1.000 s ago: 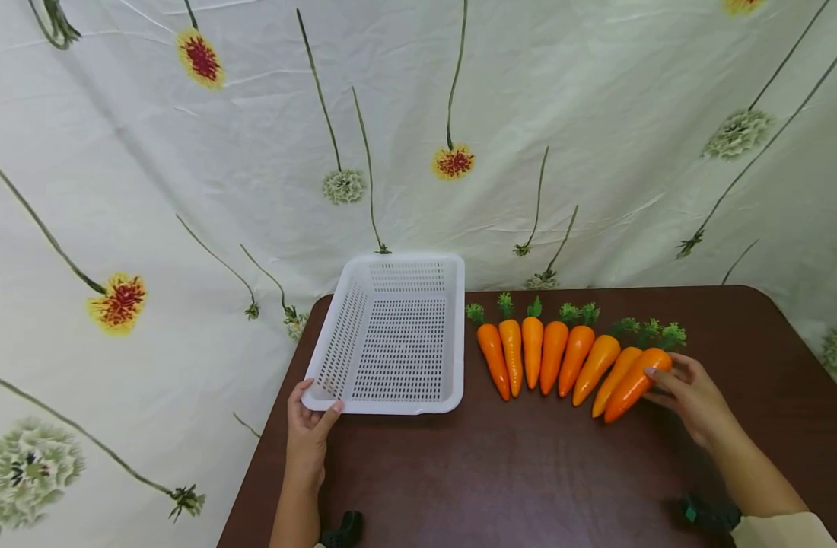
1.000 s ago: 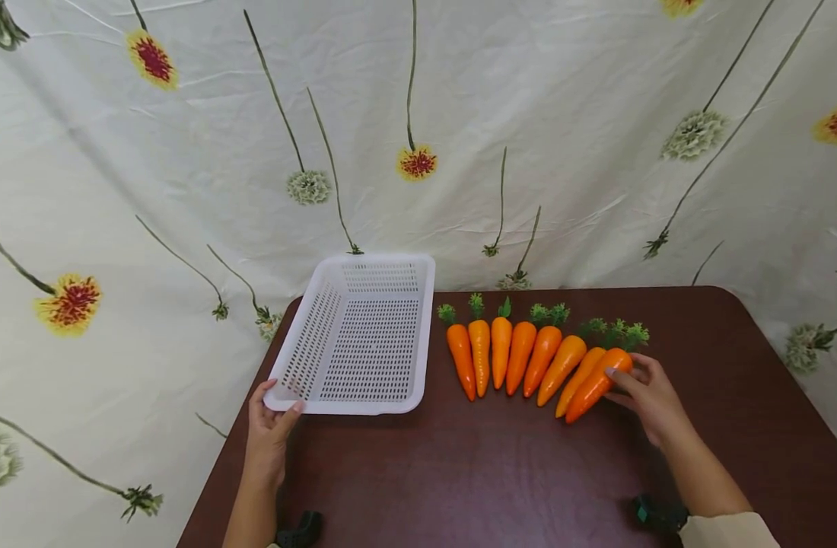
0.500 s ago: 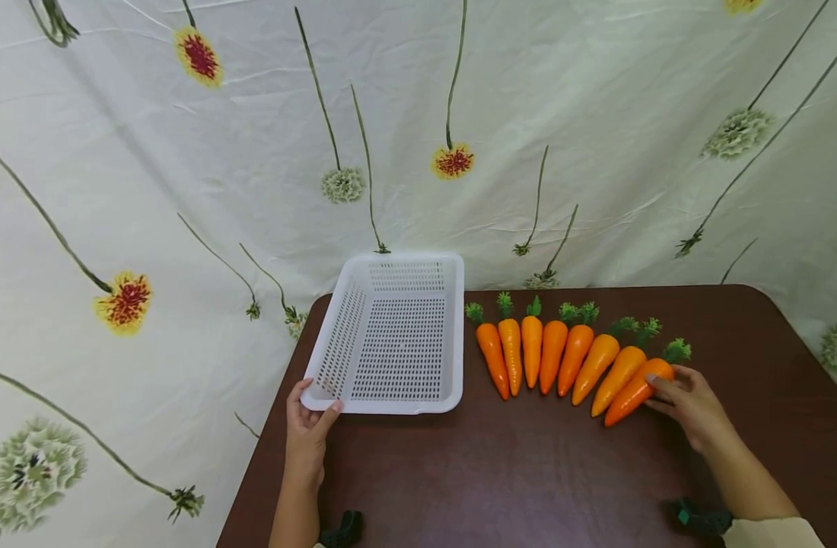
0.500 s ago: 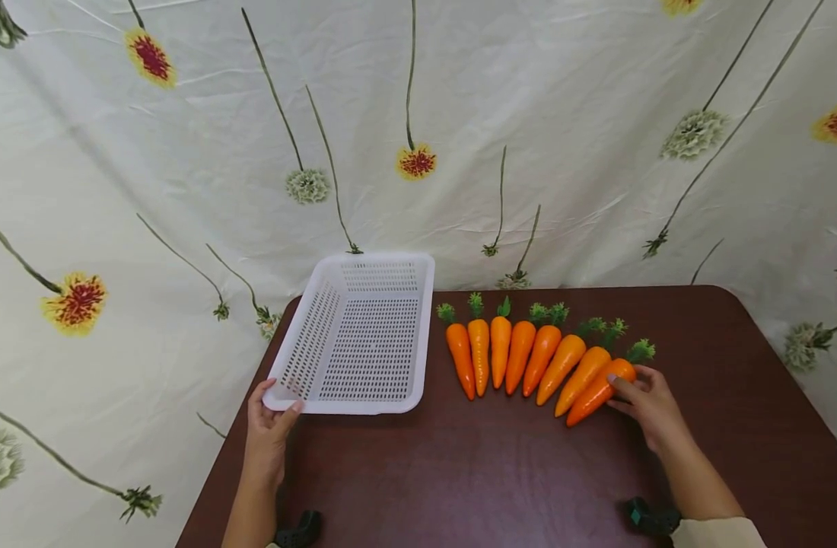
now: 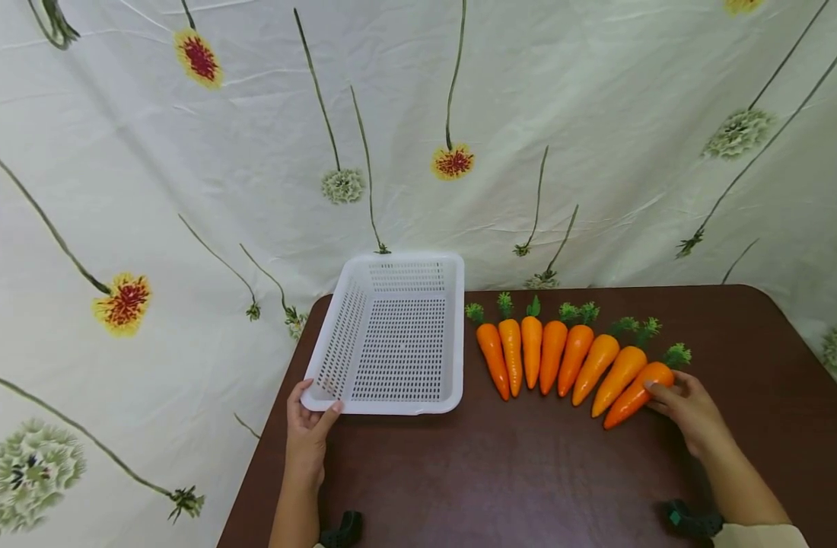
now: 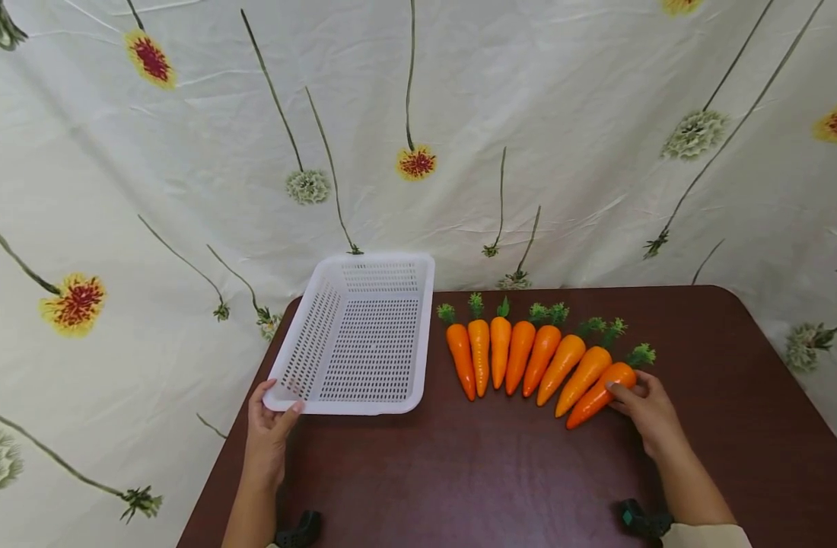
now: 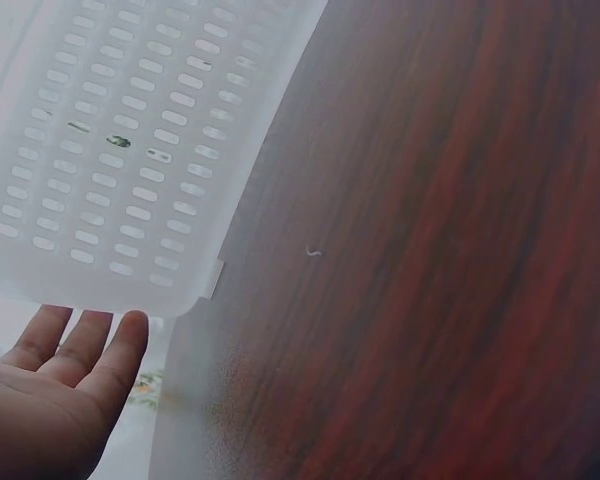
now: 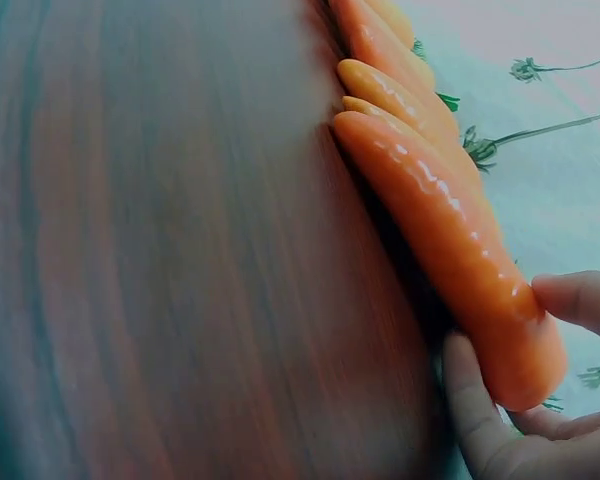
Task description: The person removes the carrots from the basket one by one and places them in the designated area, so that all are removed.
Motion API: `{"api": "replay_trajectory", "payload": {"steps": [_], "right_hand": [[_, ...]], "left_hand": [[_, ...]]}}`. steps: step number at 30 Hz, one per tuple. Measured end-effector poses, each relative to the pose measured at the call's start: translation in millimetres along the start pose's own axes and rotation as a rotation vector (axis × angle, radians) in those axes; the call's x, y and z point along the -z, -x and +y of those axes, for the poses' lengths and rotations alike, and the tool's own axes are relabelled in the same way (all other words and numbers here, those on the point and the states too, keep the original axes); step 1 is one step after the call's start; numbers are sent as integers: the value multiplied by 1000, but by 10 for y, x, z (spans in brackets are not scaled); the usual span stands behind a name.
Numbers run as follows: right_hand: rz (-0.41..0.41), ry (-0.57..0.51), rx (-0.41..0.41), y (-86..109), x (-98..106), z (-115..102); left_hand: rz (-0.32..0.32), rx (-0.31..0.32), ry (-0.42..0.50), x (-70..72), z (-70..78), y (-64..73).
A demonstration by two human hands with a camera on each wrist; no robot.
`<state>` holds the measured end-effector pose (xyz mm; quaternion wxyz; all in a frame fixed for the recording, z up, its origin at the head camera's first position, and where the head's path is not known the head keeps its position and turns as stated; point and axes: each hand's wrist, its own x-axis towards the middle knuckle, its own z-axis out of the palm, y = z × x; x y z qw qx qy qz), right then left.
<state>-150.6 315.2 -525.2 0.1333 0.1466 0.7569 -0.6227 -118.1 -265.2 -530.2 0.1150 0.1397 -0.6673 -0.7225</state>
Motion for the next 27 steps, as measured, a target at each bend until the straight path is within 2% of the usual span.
{"api": "replay_trajectory", "payload": {"steps": [4, 14, 20, 27], "right_hand": [[30, 31, 9, 8, -66, -4], [81, -19, -18, 17, -157, -16], [147, -30, -49, 0, -211, 11], [140, -72, -55, 18, -215, 7]], "left_hand": [[7, 3, 0, 12, -1, -1], [14, 2, -2, 33, -14, -5], [12, -7, -2, 39, -6, -5], [17, -8, -9, 28, 10, 5]]}}
